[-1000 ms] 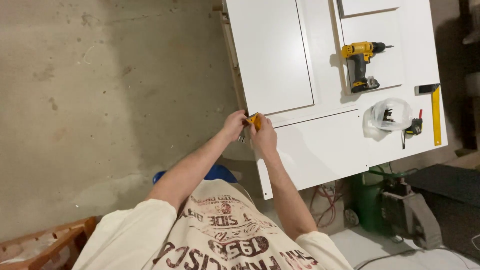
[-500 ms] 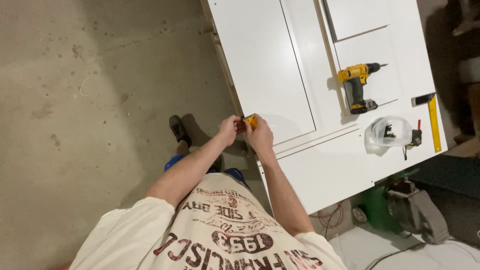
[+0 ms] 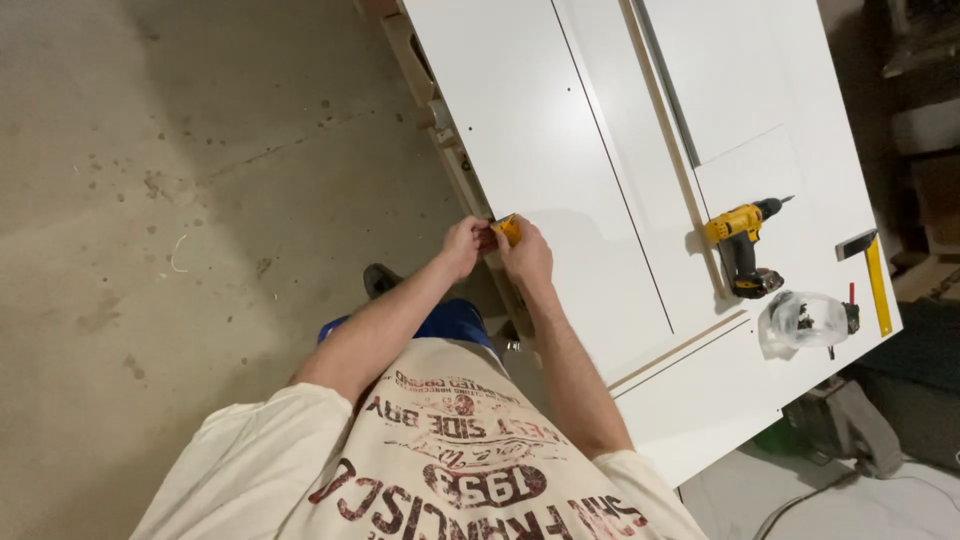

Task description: Assembling white wooden panels using a power drill and screws on a workbench

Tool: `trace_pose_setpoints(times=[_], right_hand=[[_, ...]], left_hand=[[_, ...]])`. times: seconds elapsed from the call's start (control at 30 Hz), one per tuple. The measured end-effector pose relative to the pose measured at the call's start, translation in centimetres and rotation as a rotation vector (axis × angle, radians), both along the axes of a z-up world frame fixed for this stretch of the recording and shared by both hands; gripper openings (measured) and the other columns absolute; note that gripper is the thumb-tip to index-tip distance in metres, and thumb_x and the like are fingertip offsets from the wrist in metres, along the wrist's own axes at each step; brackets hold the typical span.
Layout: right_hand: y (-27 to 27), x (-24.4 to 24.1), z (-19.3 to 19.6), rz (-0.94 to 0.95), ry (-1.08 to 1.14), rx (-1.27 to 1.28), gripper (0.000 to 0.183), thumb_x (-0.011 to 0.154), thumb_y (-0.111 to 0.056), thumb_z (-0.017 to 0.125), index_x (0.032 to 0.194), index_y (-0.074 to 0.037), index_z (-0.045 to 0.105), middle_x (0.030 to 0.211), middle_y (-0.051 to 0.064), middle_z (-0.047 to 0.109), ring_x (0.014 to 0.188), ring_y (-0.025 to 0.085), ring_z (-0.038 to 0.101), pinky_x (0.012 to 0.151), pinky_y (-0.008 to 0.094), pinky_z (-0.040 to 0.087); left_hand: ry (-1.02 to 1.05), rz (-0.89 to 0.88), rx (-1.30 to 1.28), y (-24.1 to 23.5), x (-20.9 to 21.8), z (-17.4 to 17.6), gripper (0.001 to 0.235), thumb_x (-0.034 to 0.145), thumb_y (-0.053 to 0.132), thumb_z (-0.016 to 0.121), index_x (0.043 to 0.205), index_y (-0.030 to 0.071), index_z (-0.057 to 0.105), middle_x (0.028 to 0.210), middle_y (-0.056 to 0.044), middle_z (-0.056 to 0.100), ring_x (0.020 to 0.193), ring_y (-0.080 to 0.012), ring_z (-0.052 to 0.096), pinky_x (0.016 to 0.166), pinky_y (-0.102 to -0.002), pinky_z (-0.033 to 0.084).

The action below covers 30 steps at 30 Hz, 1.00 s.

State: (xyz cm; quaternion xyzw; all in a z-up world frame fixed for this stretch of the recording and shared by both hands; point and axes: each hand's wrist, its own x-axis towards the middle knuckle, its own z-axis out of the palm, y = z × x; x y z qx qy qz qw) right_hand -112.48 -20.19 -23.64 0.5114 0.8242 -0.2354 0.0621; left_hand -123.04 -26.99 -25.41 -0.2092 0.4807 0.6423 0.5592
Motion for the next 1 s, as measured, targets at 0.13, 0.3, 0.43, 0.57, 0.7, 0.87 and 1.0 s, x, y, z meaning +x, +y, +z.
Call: trace_pose_setpoints(times=[0.13,0.3,0.43,0.57,0.7,0.87,1.0], right_hand=[[1.5,-4.7,-0.1,-0.034,-0.028,-0.005,0.060,0.093,-0.050,0.067,0.143,-0.016,0.059,0.123,0.012,0.069,0.114,0.037,0.069,0.098,0.050,0.056],[3.0,-10.0,0.1,-0.077,0.019,0.008,0.057,0.094,-0.044,0.068,0.141,-0.013,0.060,0.121,0.015,0.070,0.113,0.039,0.069,0.096,0.052,0.056],[4.4,-14.4,-0.1,-0.092,0.033,0.008,0.058,0.094,-0.048,0.069,0.139,-0.013,0.061,0.120,0.013,0.071,0.111,0.037,0.070,0.095,0.050,0.058],[5.7,-18.9,-0.3,-0.082,0.058,0.014,0.055,0.094,-0.044,0.067,0.138,-0.012,0.060,0.117,0.016,0.070,0.108,0.041,0.070,0.091,0.054,0.058],[8.0,-24.3,-1.3,-0.077,0.036,-0.008,0.053,0.093,-0.046,0.067,0.135,-0.015,0.061,0.114,0.014,0.071,0.106,0.040,0.072,0.088,0.053,0.058],[11.1,-31.7,-1.8,-0.038,0.024,-0.038,0.051,0.092,-0.047,0.066,0.130,-0.013,0.060,0.113,0.015,0.070,0.104,0.041,0.072,0.088,0.053,0.058],[13.8,-37.4,-2.6,-0.014,0.058,-0.060,0.050,0.092,-0.043,0.068,0.129,-0.010,0.058,0.113,0.018,0.070,0.104,0.044,0.072,0.087,0.055,0.058]], left_hand=[[-0.017,0.016,0.022,2.4,-4.2,-4.6,0.009,0.073,0.017,0.075,0.072,0.012,0.067,0.058,0.007,0.034,0.044,-0.0090,0.043,0.049,-0.027,0.046],[-0.025,0.030,0.035,4.3,-9.3,-5.9,0.011,0.076,0.017,0.075,0.079,0.008,0.069,0.059,0.006,0.040,0.047,-0.0129,0.050,0.052,-0.038,0.055],[-0.048,-0.015,0.043,7.0,-13.9,-11.7,0.013,0.078,0.020,0.073,0.087,0.010,0.069,0.067,0.002,0.053,0.058,-0.0168,0.060,0.056,-0.040,0.058],[-0.063,-0.009,0.050,9.1,-19.1,-13.2,0.015,0.080,0.020,0.072,0.090,0.010,0.068,0.070,-0.002,0.058,0.061,-0.0241,0.065,0.056,-0.044,0.059],[-0.020,0.000,0.020,11.2,-25.2,-12.3,0.014,0.080,0.019,0.071,0.088,0.009,0.065,0.067,-0.002,0.055,0.057,-0.0220,0.061,0.055,-0.041,0.057],[0.030,-0.037,-0.056,14.6,-33.4,-12.5,0.011,0.076,0.025,0.071,0.079,0.019,0.062,0.065,0.004,0.055,0.053,-0.0134,0.057,0.045,-0.027,0.044],[0.033,-0.039,-0.084,16.9,-39.6,-16.4,0.018,0.074,0.029,0.072,0.085,0.019,0.063,0.072,0.003,0.059,0.061,-0.0169,0.063,0.051,-0.027,0.043]])
